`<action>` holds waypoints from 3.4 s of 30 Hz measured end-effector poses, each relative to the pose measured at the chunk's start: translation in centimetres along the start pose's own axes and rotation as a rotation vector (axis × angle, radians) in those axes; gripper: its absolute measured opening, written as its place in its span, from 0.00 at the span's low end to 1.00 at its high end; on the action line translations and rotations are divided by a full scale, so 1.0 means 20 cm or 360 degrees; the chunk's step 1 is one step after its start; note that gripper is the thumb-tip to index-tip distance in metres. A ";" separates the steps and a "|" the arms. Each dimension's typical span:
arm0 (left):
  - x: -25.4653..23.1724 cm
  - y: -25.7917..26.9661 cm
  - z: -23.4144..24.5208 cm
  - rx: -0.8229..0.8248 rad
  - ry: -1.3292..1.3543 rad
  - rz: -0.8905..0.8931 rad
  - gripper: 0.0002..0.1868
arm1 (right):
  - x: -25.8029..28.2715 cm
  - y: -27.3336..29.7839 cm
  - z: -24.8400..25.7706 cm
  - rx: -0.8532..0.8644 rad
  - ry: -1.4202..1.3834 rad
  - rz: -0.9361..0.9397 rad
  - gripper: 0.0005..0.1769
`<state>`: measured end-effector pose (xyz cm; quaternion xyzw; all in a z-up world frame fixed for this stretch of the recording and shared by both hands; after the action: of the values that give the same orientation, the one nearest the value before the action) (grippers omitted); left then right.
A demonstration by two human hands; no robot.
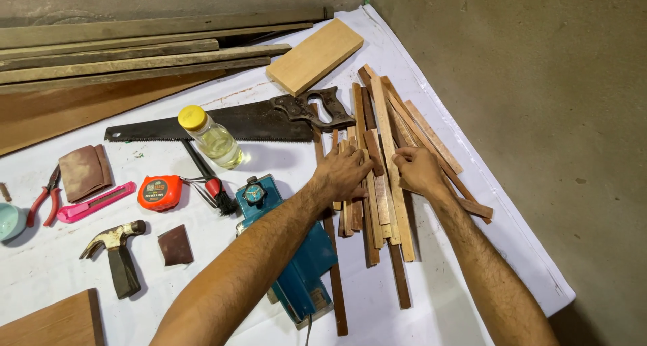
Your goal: Hammering nails into a wooden structure, measuring wood, and using an electric planer to smooth a wooden piece.
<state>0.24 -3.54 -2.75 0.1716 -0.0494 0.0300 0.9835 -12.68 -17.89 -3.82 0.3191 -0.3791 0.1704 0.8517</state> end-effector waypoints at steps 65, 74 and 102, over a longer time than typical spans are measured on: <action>0.97 3.83 -1.29 -0.0784 0.0314 0.1133 0.16 | 1.19 2.19 -3.02 0.1484 0.0453 0.1505 0.18; 0.90 3.98 -1.51 -0.0873 0.0718 0.1181 0.22 | 1.08 2.37 -3.23 0.1107 0.0616 0.2181 0.09; 0.75 2.91 -0.73 -0.1169 0.0663 0.0560 0.15 | 1.21 1.94 -1.99 0.0613 0.1121 0.1946 0.18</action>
<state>11.92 56.60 4.71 -0.2093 0.1136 0.2109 0.9481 3.90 38.58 10.28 0.1211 -0.1565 0.7716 0.6046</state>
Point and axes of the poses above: each hand's wrist, its own y-axis away from the middle knuckle, its own z-axis out of the back of the hand, x = y × z, the point moved 3 cm from there along -y, towards the middle knuckle, and after that the axes turned 11 degrees about -y, right-handed, at the moved point
